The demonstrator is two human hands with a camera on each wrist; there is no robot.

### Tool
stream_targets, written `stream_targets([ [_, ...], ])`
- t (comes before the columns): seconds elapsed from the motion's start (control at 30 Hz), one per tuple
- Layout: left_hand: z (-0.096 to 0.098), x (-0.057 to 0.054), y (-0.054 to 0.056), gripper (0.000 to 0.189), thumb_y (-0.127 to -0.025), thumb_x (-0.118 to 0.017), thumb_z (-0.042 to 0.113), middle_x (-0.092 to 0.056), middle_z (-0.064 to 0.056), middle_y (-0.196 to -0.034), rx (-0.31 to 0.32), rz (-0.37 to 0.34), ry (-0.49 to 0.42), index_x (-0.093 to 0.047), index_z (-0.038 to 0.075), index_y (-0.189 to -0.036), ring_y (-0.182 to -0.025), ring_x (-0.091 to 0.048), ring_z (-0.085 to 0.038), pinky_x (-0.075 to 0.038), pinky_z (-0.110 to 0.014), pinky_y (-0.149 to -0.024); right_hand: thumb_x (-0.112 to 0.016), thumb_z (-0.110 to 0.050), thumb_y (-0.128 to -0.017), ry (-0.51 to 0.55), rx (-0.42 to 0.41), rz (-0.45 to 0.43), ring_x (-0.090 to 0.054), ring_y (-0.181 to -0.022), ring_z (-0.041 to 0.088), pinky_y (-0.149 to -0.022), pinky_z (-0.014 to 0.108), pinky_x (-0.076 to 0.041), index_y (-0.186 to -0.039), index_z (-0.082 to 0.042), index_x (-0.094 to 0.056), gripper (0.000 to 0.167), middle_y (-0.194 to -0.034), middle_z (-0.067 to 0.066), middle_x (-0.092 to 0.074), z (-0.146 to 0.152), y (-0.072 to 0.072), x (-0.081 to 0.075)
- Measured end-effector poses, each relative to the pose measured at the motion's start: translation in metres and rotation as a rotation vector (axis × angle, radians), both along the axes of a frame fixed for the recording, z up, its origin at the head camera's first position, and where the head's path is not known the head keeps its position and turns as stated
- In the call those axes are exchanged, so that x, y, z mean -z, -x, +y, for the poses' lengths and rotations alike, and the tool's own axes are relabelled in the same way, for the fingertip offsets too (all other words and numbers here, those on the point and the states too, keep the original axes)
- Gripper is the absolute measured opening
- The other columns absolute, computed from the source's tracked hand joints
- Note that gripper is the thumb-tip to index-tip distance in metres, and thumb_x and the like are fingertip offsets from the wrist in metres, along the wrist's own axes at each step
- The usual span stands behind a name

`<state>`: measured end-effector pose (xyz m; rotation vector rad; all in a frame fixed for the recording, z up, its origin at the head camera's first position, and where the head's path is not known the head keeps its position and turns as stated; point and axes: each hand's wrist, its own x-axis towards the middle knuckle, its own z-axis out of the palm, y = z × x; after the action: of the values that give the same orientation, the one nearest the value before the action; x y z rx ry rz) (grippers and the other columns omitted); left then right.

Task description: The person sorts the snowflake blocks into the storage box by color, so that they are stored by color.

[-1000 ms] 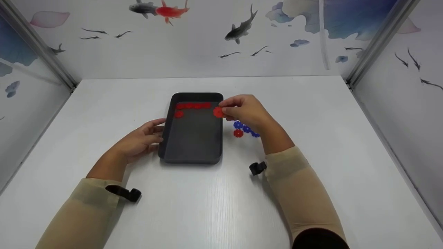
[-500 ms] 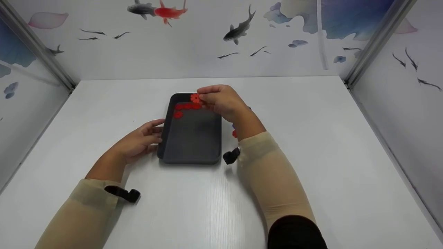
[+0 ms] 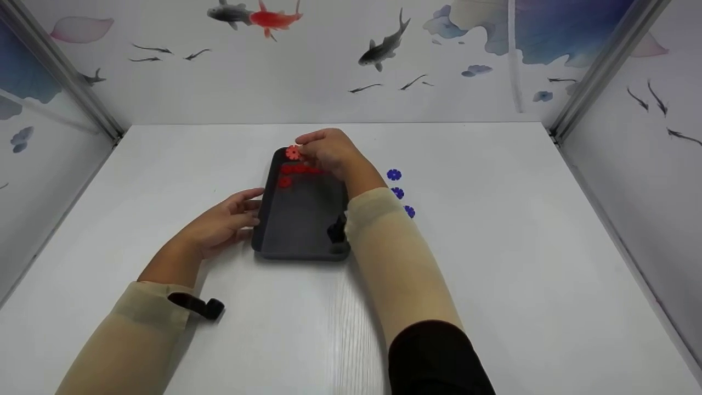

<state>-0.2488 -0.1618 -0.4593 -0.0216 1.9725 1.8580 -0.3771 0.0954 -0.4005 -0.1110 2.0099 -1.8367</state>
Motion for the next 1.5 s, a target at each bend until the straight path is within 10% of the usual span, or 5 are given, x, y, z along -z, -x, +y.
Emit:
stream_targets([
  [0.9,-0.001,-0.002,-0.001,0.074,-0.098,-0.059,0.002,-0.042,-0.008,-0.165,0.012,-0.011,0.002,-0.037,0.025,-0.165,-0.144,-0.054,-0.028,-0.05,-0.045,-0.117,-0.078,-0.018,-0.094,-0.485,-0.027,0.153,-0.071,-0.081,0.013,-0.073,0.028,-0.057,-0.115,-0.014,-0.081,0.021,-0.098,0.004,-0.078,-0.013,0.008,0.042],
  [1.17,-0.001,-0.002,0.0,0.074,-0.099,-0.06,0.002,-0.043,-0.007,-0.164,0.007,-0.004,0.013,-0.038,0.026,-0.165,-0.143,-0.056,-0.027,-0.05,-0.046,-0.118,-0.074,-0.022,-0.099,-0.409,0.022,0.155,-0.072,-0.09,0.02,-0.083,0.035,-0.061,-0.122,-0.012,-0.078,0.026,-0.106,0.008,-0.078,-0.012,0.003,0.029],
  [1.5,0.0,-0.003,-0.001,0.076,-0.097,-0.061,0.003,-0.045,-0.007,-0.163,-0.006,-0.002,0.021,-0.038,0.026,-0.165,-0.145,-0.054,-0.026,-0.05,-0.045,-0.118,-0.076,-0.027,-0.1,-0.111,0.032,0.156,-0.073,-0.102,0.023,-0.096,0.037,-0.063,-0.124,-0.011,-0.075,0.028,-0.115,0.008,-0.074,0.016,-0.016,-0.022],
])
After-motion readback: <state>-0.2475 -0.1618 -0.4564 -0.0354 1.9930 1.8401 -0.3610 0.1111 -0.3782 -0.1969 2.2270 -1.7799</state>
